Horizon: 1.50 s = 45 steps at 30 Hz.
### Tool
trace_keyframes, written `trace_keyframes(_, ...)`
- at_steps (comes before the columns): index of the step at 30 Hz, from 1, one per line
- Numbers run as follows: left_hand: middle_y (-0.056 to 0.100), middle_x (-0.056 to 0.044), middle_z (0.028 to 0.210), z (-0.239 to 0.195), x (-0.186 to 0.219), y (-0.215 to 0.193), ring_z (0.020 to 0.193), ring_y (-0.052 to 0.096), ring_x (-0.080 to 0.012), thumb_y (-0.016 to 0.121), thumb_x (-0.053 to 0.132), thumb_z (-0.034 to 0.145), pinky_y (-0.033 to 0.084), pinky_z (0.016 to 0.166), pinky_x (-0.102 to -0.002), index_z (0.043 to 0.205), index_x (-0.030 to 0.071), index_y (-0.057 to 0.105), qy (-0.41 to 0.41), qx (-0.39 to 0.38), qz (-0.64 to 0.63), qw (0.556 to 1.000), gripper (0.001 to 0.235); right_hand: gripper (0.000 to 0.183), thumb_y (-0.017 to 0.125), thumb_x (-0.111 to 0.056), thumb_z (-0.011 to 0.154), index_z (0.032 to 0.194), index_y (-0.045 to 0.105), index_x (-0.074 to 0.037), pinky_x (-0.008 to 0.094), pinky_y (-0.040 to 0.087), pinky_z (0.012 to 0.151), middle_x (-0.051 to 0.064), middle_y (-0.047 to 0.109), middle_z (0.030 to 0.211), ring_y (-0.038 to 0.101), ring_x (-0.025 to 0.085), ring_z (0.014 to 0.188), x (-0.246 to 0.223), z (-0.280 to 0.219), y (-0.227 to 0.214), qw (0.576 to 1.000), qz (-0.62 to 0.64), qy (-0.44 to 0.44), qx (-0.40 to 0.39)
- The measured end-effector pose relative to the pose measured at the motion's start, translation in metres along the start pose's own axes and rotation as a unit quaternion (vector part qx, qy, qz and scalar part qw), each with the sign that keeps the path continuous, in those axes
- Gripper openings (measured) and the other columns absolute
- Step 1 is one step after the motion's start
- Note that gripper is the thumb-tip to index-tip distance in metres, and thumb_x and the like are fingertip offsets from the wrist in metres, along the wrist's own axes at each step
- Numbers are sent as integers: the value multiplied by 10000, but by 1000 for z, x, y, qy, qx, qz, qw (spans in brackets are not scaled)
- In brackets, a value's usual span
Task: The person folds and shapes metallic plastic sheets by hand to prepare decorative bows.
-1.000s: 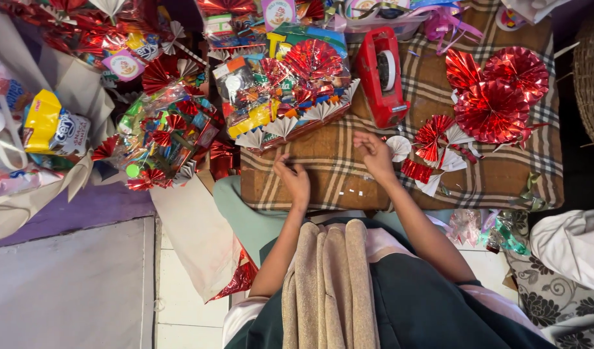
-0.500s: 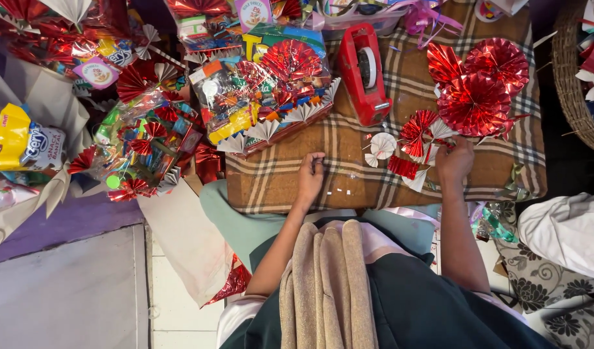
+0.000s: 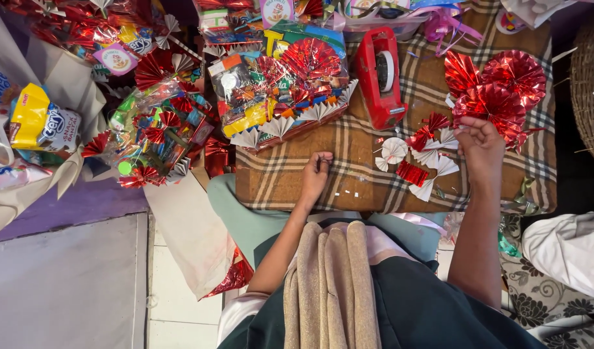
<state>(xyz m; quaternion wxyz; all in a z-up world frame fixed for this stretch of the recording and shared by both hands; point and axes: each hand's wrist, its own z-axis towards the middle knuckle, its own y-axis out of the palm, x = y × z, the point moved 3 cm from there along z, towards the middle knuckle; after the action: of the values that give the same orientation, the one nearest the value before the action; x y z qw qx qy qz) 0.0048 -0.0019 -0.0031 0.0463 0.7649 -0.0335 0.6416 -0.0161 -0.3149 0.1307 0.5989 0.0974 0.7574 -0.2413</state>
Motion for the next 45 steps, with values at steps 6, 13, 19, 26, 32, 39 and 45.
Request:
trace_keyframes(6, 643, -81, 899, -5, 21, 4, 827, 582, -125, 460, -9, 872, 467, 809, -304, 1035, 61, 595, 25, -30, -33, 999, 223, 315, 620, -63, 826, 1124, 536, -7, 160, 558, 612, 34, 590, 860, 616, 61, 671, 6, -3, 46, 971, 197, -33, -130)
trace_keyframes(13, 648, -79, 1013, -13, 54, 21, 934, 589, -139, 489, 237, 955, 468, 848, -296, 1104, 111, 627, -58, -139, -98, 984, 239, 343, 605, -23, 798, 1126, 526, 40, 257, 553, 695, 84, 588, 907, 643, 138, 733, 29, -38, 123, 933, 232, 38, -273)
trace_keyframes(19, 641, -52, 927, -8, 55, 23, 815, 601, -103, 581, 229, 908, 484, 749, -212, 1076, 93, 615, -42, -55, -152, 986, 218, 296, 635, -40, 784, 1059, 559, 39, 216, 543, 672, 74, 605, 880, 640, 114, 717, 44, -57, 147, 934, 183, 67, -300)
trace_keyframes(26, 632, -29, 844, -1, 34, 1, 731, 561, -78, 539, 202, 926, 480, 717, -208, 988, 77, 642, -34, 68, -112, 991, 174, 254, 675, -74, 769, 998, 597, 2, 176, 524, 592, 46, 609, 822, 608, 77, 650, 74, -57, 165, 944, 109, 73, -304)
trace_keyframes(32, 618, -106, 823, -1, 41, -31, 829, 585, -172, 559, 182, 914, 461, 791, -304, 960, 70, 655, 24, 147, 10, 989, 155, 335, 669, -95, 780, 1092, 582, -14, 182, 514, 594, 86, 602, 935, 579, 94, 687, 61, -51, 197, 948, 51, 30, -312)
trace_keyframes(39, 607, -126, 890, 2, 30, -76, 923, 581, -231, 585, 169, 891, 420, 878, -357, 938, 92, 656, 65, 236, 94, 965, 114, 279, 644, -88, 801, 1068, 602, -18, 202, 520, 601, 89, 594, 902, 582, 107, 678, 67, -50, 221, 944, 33, 25, -327)
trace_keyframes(45, 585, -129, 856, 6, 34, -78, 896, 575, -221, 578, 158, 890, 425, 861, -354, 923, 86, 659, 69, 253, 81, 962, 114, 260, 635, -84, 804, 1053, 605, -15, 213, 523, 617, 92, 591, 877, 588, 115, 678, 77, -49, 218, 943, 24, 29, -330)
